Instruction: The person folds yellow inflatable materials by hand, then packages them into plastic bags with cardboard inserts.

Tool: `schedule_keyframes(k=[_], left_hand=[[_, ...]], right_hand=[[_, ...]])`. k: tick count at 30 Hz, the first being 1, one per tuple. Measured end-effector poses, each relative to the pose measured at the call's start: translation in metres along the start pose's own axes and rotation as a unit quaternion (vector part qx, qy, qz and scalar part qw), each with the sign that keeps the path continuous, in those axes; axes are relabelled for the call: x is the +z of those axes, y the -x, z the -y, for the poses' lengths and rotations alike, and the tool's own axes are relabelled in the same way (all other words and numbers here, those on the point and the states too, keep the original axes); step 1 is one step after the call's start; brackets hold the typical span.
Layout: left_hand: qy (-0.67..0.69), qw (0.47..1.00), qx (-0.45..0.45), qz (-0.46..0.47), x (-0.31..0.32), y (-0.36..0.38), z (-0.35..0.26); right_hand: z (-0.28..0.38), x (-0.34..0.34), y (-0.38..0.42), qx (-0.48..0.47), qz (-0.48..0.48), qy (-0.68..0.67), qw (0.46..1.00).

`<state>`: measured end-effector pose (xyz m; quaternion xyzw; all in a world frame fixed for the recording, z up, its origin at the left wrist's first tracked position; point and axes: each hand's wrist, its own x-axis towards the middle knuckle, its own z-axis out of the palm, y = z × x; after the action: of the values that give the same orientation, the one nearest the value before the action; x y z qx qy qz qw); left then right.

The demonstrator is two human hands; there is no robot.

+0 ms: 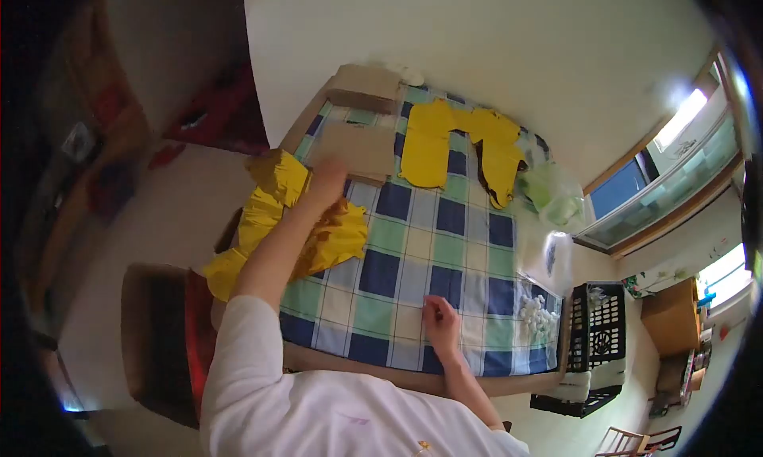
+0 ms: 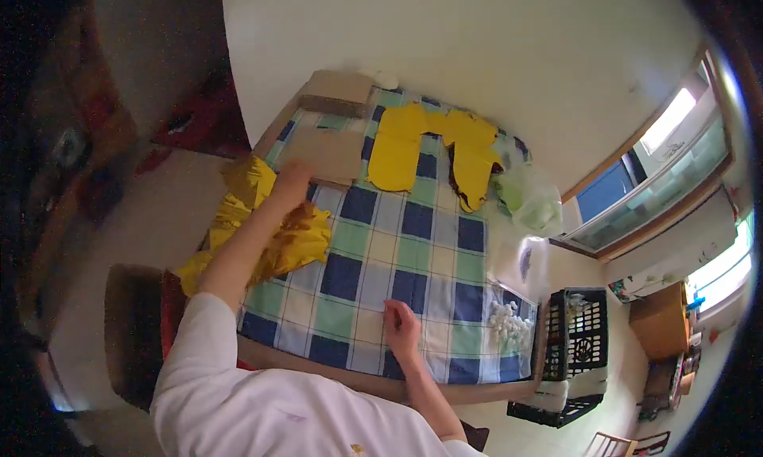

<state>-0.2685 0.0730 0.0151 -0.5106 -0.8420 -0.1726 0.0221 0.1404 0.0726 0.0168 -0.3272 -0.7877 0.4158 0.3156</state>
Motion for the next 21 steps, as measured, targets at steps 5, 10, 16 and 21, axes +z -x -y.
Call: schedule_keyframes(k=[5, 10, 16, 21], left_hand=[[0.026, 0.996, 0.076, -0.041, -0.041, 0.149, -0.089], [0.029, 0.995, 0.018, -0.09, 0.004, 0.189, -0.073], [0.026, 0.987, 0.058, -0.148, -0.006, 0.187, -0.077], [0.153, 0.979, 0.066, -0.114, 0.0, 0.165, -0.056]], right_hand=[[-0.012, 0.018, -0.022, -0.031, 0.024, -0.012, 0.999], [0.02, 0.066, -0.063, -0.099, 0.139, 0.023, 0.985], [0.019, 0.11, -0.088, -0.271, 0.134, 0.085, 0.949], [0.021, 0.111, -0.086, -0.28, 0.152, 0.166, 0.934]])
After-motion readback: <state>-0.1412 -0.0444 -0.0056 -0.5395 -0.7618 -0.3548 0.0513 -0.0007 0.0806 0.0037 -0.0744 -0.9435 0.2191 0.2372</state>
